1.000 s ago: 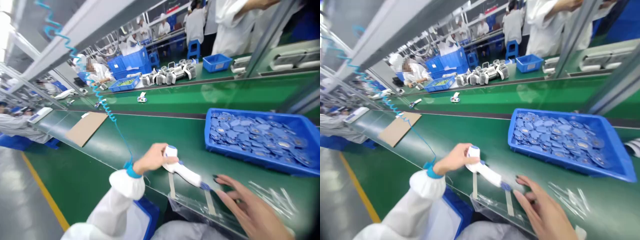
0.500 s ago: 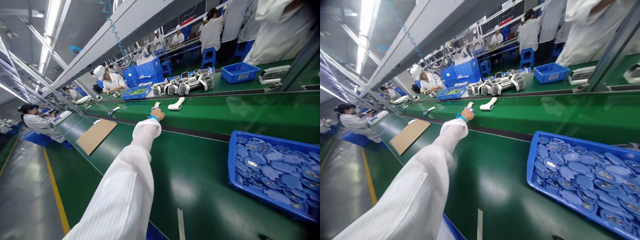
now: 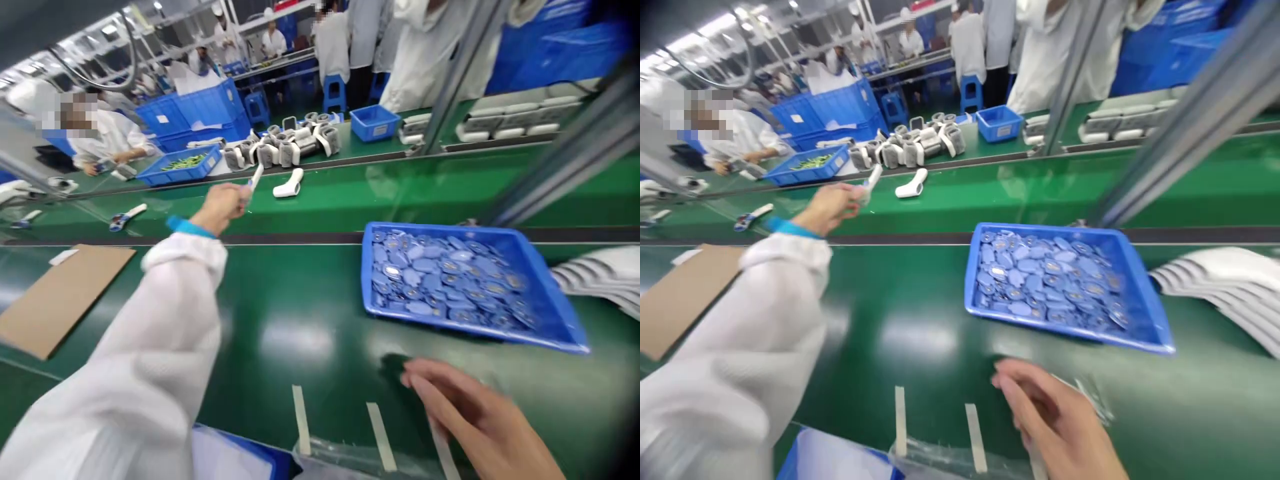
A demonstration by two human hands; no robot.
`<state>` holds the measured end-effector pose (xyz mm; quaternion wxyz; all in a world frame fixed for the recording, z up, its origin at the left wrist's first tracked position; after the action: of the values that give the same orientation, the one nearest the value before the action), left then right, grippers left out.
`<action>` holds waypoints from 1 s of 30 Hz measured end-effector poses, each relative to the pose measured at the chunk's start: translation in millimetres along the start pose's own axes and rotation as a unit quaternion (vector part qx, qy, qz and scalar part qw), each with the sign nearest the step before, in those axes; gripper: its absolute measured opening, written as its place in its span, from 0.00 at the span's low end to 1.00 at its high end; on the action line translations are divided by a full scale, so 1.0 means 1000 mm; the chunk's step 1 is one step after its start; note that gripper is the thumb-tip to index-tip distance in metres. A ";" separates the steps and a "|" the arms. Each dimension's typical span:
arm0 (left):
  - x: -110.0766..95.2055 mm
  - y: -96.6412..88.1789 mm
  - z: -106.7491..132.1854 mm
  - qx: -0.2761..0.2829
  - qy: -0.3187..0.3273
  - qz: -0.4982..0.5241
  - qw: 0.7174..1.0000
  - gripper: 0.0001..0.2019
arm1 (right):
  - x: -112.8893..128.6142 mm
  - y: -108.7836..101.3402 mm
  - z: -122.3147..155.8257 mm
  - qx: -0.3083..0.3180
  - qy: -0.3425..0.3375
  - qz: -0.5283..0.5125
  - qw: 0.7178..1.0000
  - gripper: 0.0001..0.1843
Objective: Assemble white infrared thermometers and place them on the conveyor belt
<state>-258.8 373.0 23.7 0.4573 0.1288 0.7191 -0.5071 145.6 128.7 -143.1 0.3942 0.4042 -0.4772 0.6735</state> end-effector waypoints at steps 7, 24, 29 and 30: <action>-0.050 -0.005 0.248 0.232 0.290 0.056 0.927 0.05 | 0.119 0.064 -0.022 0.136 -0.065 -0.303 0.941 0.29; -0.010 0.123 0.369 0.384 0.136 0.121 0.905 0.07 | 0.084 -0.053 0.067 -0.155 -0.211 0.262 0.929 0.19; -0.035 0.125 0.389 0.349 0.304 -0.005 0.887 0.04 | 0.117 -0.042 0.068 -0.161 -0.287 0.332 0.884 0.19; -0.036 0.125 0.390 0.331 0.321 -0.046 0.886 0.02 | 0.120 -0.041 0.070 -0.162 -0.289 0.339 0.880 0.19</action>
<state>48.0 108.9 -51.0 0.1084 0.3954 0.6224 -0.6668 151.4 88.5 -4.3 0.0464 0.3242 -0.7804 0.5326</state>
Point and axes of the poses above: each hand's wrist, its own z-axis away from the middle knuckle, its own y-axis out of the palm, x = y × z, the point moved 10 cm from there along -z, towards the middle knuckle, and after that the axes turned 6 degrees about -y, right-handed, at the moved point
